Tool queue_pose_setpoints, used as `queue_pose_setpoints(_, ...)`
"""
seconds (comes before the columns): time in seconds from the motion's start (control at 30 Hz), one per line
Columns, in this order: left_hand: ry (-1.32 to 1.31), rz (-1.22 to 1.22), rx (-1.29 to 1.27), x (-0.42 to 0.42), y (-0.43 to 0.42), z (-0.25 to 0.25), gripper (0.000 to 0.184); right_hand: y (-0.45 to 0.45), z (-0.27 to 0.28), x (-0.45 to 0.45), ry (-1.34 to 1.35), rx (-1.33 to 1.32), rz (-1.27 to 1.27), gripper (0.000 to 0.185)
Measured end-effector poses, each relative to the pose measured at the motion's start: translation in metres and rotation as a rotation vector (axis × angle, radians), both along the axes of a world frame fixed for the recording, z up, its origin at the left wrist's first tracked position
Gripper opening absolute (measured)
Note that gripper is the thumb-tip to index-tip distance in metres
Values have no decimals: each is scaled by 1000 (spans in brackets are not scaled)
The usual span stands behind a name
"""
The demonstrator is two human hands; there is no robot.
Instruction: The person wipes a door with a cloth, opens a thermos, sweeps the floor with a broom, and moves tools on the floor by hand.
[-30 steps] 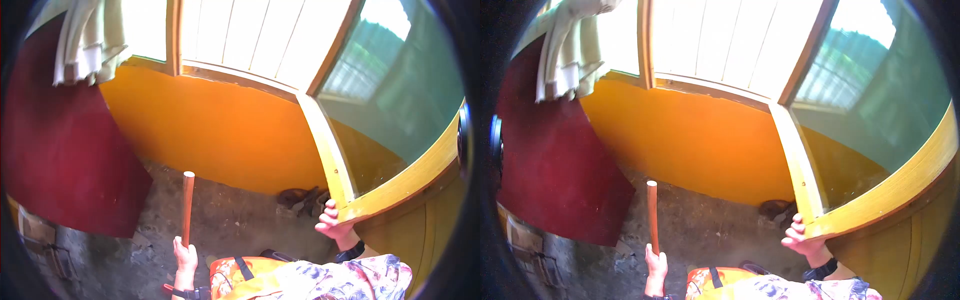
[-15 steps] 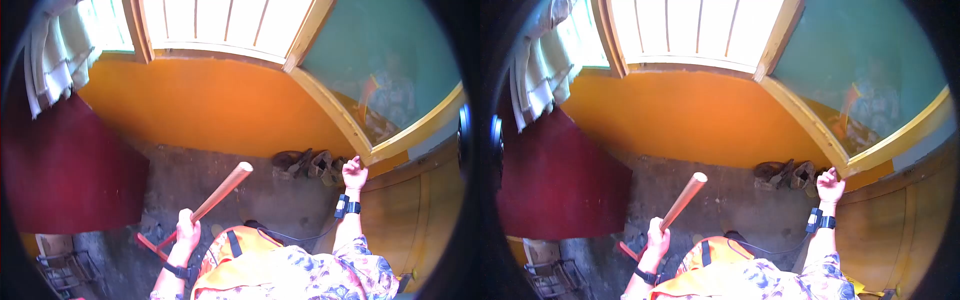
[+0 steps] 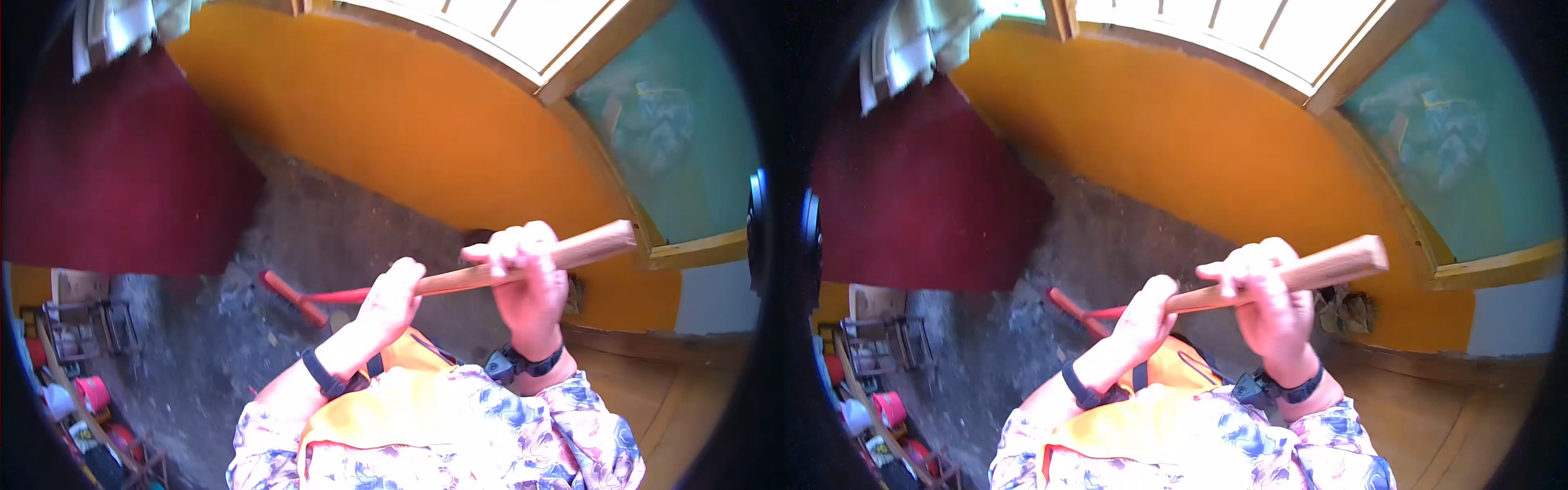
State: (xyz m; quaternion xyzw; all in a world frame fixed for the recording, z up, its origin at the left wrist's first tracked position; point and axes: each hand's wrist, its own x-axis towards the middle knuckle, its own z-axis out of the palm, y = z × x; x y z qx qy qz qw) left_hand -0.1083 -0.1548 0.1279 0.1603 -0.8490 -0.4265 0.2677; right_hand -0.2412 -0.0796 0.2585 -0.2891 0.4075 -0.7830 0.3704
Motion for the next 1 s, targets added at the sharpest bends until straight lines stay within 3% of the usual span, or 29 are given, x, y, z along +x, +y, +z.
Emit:
queue_pose_setpoints(0.07, -197, -22, -169, -6, 8, 16, 56, 17, 8, -12, 15, -55, -30, 17)
queue_pose_setpoints(0.2, -294, 217, 72, 35, -15, -25, 47, 40, 9, -52, 236, 75, -208, 32)
queue_pose_setpoints(0.27, -582, 439, 373, 83, -28, -29, 38, 43, 0, -64, 272, 117, -213, 30)
queue_pose_setpoints(0.33, -621, 603, 313, 139, -29, -59, 33, 51, -13, -80, 360, 198, -291, 27)
queue_pose_setpoints(0.43, -784, 814, 451, 191, -27, -56, 31, 48, -27, -95, 367, 289, -383, 25)
queue_pose_setpoints(0.5, -833, 889, 407, 234, -16, -92, 30, 49, -41, -107, 405, 346, -470, 25)
queue_pose_setpoints(0.53, -855, 928, 536, 229, -15, -80, 30, 48, -46, -110, 409, 345, -471, 25)
queue_pose_setpoints(0.67, -816, 866, 633, 215, -14, -83, 30, 63, -46, -110, 425, 413, -620, 28)
queue_pose_setpoints(0.73, -778, 705, 488, 201, -35, -83, 30, 49, -43, -112, 449, 441, -589, 28)
queue_pose_setpoints(0.87, -757, 639, 563, 176, -62, -63, 30, 51, -48, -117, 458, 424, -582, 29)
queue_pose_setpoints(1.0, -761, 651, 439, 185, -68, -66, 31, 54, -44, -115, 504, 433, -544, 28)
